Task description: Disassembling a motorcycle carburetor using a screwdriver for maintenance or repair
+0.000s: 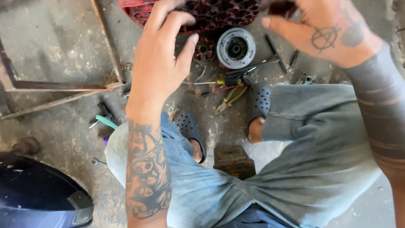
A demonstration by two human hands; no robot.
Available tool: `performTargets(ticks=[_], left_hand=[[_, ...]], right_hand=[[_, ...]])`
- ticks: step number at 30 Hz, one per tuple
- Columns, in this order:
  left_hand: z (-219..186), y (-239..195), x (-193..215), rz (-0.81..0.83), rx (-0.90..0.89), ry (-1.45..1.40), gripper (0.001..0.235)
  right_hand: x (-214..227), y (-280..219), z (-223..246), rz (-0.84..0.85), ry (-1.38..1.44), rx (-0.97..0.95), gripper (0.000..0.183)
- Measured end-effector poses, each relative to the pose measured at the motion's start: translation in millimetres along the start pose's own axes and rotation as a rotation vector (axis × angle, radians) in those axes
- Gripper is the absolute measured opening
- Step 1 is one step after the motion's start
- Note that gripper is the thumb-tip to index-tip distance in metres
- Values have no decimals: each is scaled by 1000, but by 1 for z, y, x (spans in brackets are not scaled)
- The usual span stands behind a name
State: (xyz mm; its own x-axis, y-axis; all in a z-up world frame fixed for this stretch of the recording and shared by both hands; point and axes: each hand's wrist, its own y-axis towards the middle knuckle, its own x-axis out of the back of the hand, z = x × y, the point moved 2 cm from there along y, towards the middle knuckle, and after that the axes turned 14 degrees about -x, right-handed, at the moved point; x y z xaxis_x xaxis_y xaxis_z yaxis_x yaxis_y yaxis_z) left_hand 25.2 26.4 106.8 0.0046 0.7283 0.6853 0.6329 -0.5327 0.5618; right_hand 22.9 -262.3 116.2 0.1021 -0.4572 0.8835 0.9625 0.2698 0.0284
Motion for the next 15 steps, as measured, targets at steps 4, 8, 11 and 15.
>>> performTargets(ticks=[4,8,11,15], left_hand=[[13,-13,21,-40,-12,-54,14],[22,-33,37,-4,20,4,14],[16,-44,40,23,58,-7,14],[3,-59,21,134,145,-14,14]], right_hand=[[-24,-7,-21,99,-108,8,28],[-30,-36,-65,70,-108,-195,29],[-40,-61,-102,-18,20,-325,26],[-85,-110,-179,-112,306,-560,21]])
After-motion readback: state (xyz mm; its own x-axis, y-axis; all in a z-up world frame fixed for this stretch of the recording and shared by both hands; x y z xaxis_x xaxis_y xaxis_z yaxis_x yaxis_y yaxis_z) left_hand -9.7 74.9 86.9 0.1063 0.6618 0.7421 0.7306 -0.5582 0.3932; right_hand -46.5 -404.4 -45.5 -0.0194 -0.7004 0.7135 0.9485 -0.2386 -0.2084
